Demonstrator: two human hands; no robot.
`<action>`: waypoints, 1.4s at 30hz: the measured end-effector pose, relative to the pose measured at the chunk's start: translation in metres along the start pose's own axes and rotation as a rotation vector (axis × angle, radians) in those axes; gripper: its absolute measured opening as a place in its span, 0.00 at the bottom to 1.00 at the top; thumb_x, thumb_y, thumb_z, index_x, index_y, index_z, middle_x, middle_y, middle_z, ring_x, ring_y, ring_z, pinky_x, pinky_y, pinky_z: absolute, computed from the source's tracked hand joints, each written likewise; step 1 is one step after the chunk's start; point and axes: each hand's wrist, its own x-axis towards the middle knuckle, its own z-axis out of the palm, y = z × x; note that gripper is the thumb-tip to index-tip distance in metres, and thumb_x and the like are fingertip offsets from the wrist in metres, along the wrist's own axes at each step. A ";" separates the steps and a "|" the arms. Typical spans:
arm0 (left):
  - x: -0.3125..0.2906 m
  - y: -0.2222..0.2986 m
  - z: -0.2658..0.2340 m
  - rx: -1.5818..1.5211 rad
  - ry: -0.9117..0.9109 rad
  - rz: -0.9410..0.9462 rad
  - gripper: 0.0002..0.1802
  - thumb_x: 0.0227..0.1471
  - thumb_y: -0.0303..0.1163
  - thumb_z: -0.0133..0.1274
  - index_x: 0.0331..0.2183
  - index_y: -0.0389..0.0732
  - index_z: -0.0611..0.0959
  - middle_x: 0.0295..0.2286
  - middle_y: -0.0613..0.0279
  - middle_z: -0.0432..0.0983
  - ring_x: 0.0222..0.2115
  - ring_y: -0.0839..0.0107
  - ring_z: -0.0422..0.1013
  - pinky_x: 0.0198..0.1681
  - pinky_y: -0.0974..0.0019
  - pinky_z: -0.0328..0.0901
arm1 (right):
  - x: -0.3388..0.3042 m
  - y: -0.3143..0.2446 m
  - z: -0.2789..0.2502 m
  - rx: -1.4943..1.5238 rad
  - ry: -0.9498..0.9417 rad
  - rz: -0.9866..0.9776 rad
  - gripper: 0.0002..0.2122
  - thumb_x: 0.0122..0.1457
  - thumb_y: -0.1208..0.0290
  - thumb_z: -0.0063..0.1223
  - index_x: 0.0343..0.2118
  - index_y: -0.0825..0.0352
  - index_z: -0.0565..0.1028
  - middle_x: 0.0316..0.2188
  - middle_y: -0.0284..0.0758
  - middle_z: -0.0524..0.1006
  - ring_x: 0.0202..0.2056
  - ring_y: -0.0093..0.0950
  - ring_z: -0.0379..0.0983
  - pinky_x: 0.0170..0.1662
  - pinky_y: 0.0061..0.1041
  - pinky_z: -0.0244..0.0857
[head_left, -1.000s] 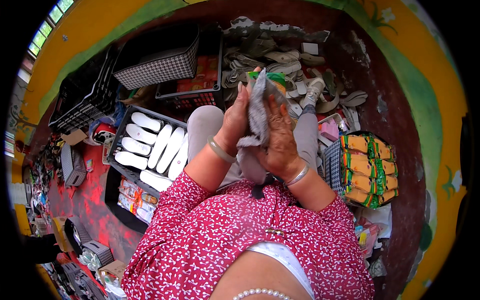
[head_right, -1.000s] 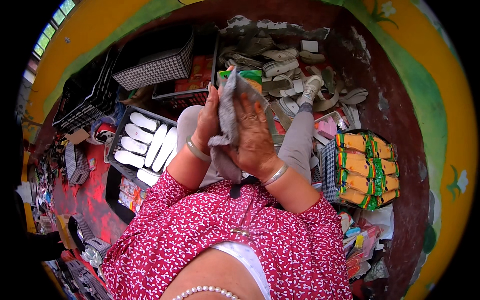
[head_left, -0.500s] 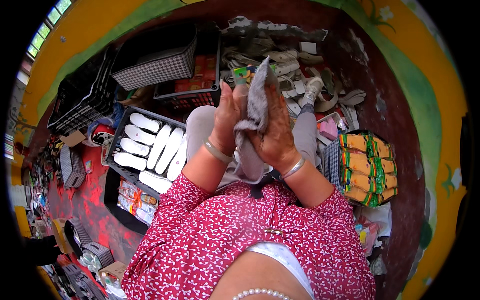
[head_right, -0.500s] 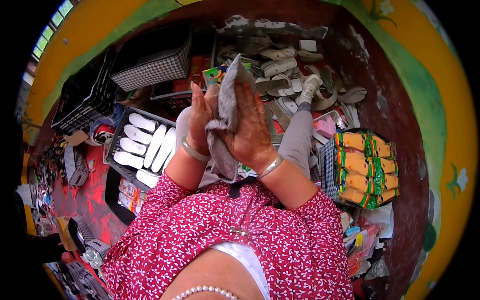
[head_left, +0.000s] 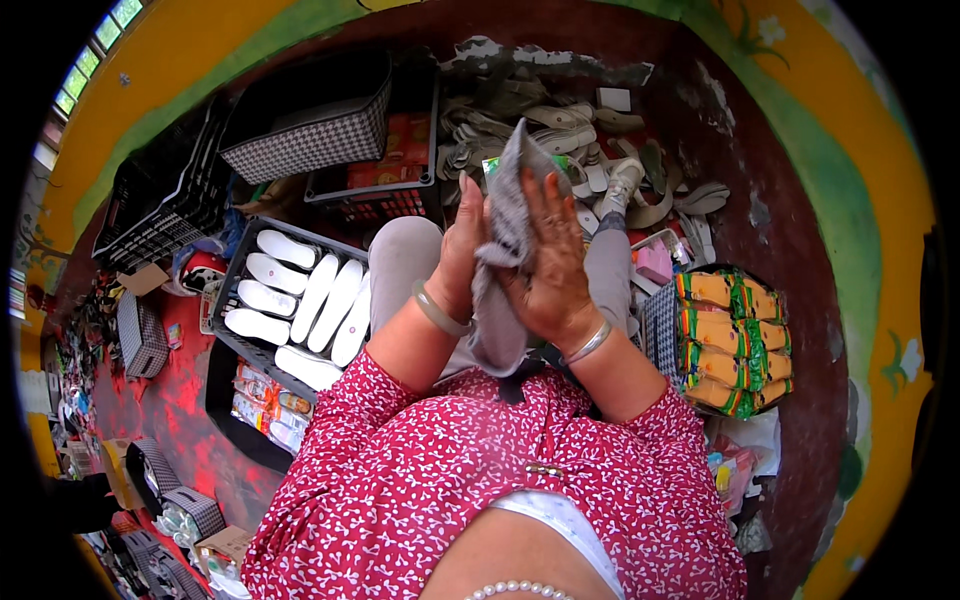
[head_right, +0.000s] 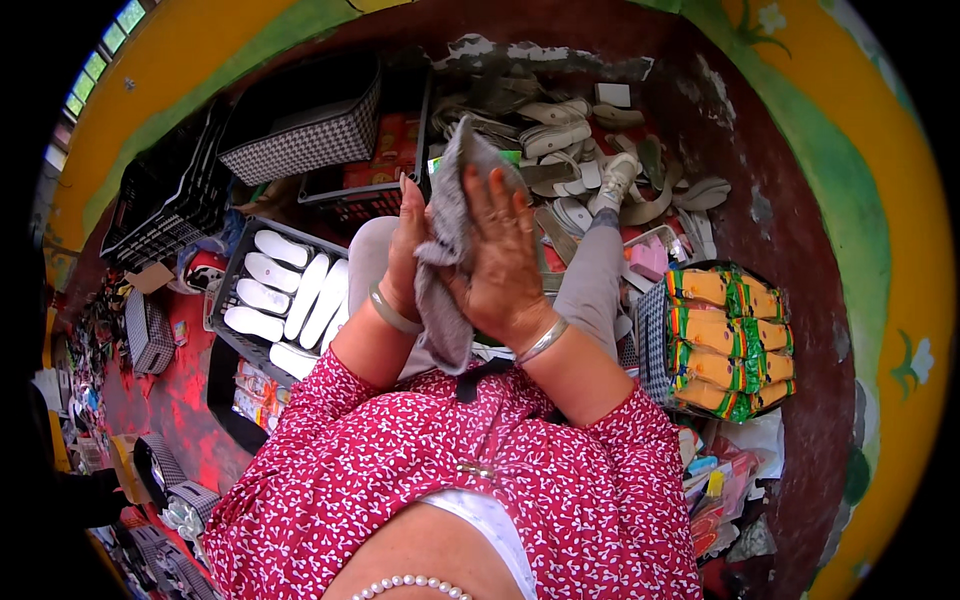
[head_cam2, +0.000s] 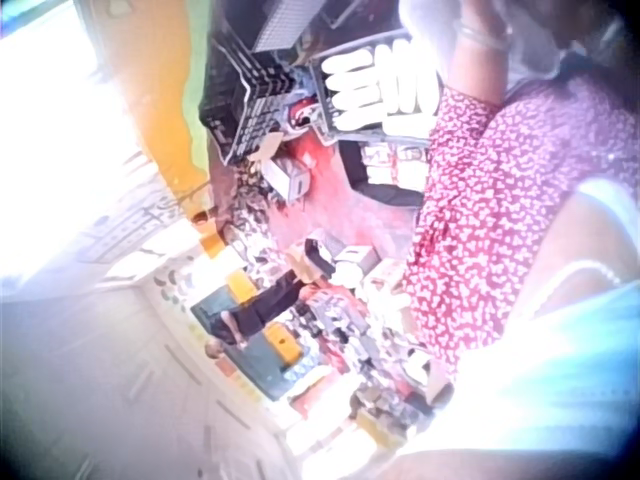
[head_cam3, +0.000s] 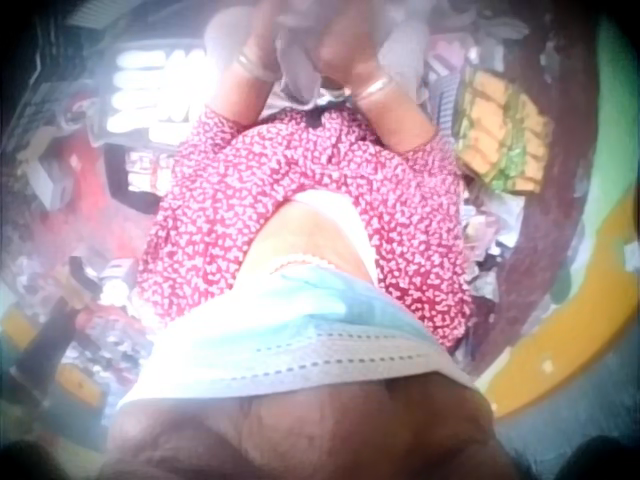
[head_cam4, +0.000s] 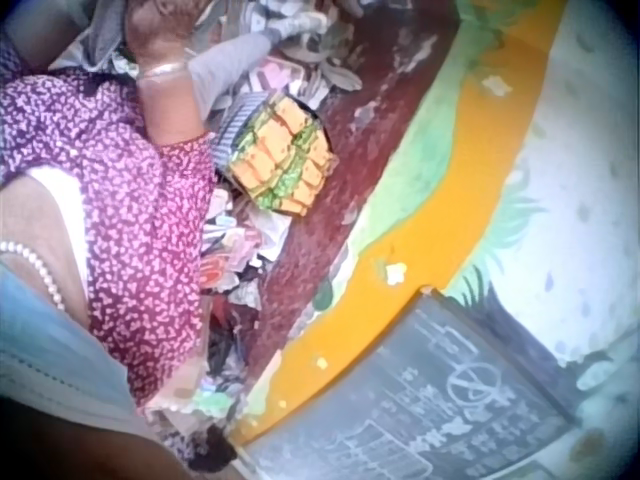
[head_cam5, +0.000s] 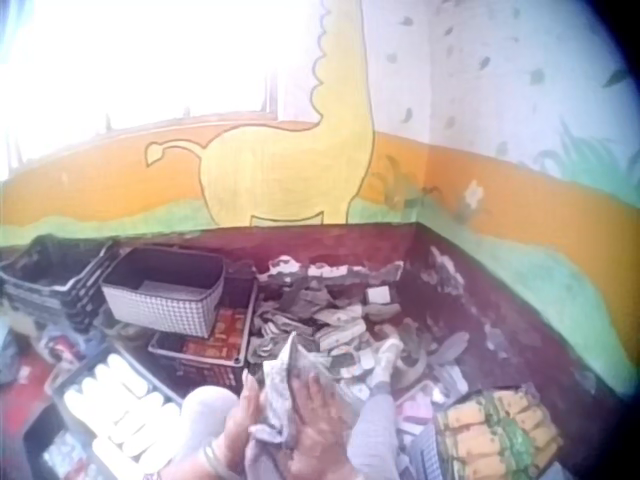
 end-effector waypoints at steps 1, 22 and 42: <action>-0.001 0.003 0.004 0.030 -0.006 0.011 0.42 0.54 0.63 0.28 0.56 0.36 0.58 0.54 0.51 0.58 0.54 0.62 0.58 0.58 0.61 0.51 | -0.002 -0.005 0.000 -0.027 -0.065 -0.034 0.33 0.52 0.62 0.53 0.58 0.70 0.53 0.61 0.43 0.50 0.63 0.40 0.40 0.62 0.38 0.33; -0.011 0.015 0.003 -0.073 -0.059 -0.089 0.23 0.53 0.37 0.35 0.49 0.37 0.66 0.40 0.48 0.70 0.38 0.58 0.71 0.42 0.60 0.66 | -0.010 0.103 -0.022 1.724 0.182 0.632 0.31 0.58 0.43 0.36 0.53 0.68 0.62 0.48 0.41 0.68 0.47 0.35 0.66 0.53 0.34 0.58; -0.014 -0.002 -0.004 0.328 -0.033 -0.269 0.27 0.48 0.20 0.52 0.51 0.37 0.64 0.39 0.55 0.73 0.38 0.70 0.72 0.42 0.69 0.66 | -0.006 0.074 -0.019 1.205 0.248 0.836 0.13 0.54 0.62 0.56 0.34 0.67 0.75 0.30 0.31 0.77 0.30 0.20 0.72 0.35 0.17 0.65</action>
